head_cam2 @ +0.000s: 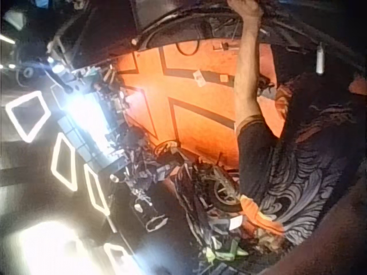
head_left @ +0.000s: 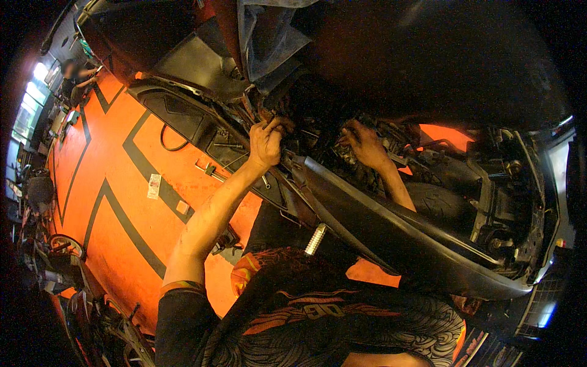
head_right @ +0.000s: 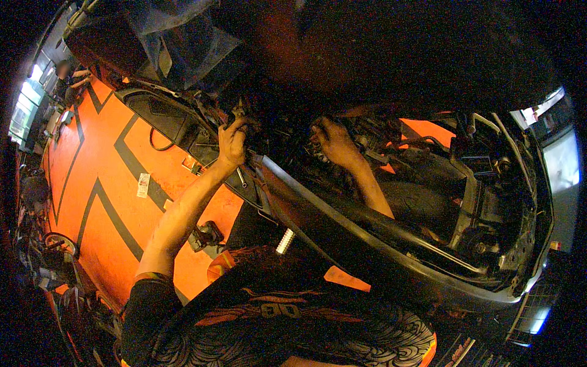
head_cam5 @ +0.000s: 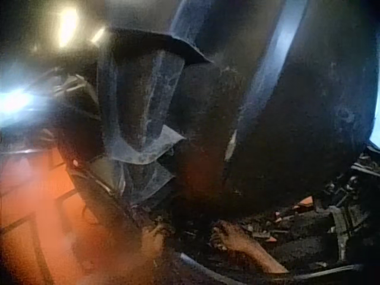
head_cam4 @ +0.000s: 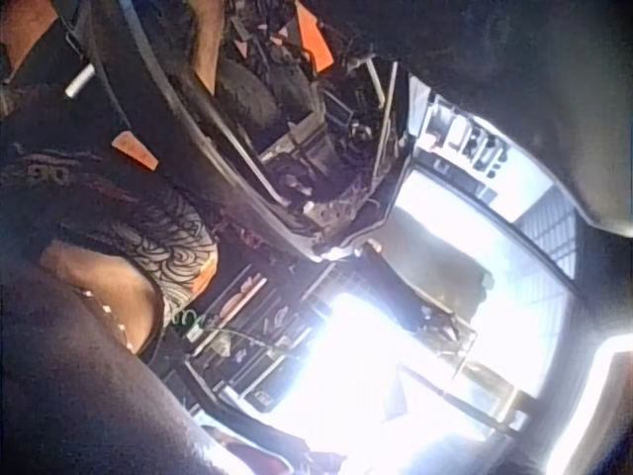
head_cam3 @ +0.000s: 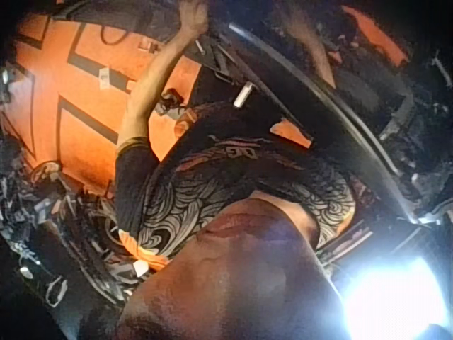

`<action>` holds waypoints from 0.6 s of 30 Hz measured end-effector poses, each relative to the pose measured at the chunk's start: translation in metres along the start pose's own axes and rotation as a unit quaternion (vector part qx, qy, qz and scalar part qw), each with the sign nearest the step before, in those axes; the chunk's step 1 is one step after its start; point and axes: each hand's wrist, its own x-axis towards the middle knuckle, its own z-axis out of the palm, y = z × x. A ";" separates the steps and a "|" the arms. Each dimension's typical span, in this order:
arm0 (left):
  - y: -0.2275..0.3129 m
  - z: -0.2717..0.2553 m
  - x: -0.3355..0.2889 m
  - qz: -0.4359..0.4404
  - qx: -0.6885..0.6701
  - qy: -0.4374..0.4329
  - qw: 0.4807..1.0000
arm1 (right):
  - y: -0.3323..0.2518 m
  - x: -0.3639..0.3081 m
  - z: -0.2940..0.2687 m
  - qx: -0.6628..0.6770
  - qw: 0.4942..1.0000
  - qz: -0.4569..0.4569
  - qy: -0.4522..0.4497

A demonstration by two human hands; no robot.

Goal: The person works on a motorcycle using an impact driver to loosen components, then uses a socket wrench and a long metal rod to manipulate parts within the engine compartment.

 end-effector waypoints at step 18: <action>0.001 0.006 -0.001 0.042 -0.021 0.024 0.999 | 0.041 -0.076 0.030 -0.035 0.966 -0.182 0.180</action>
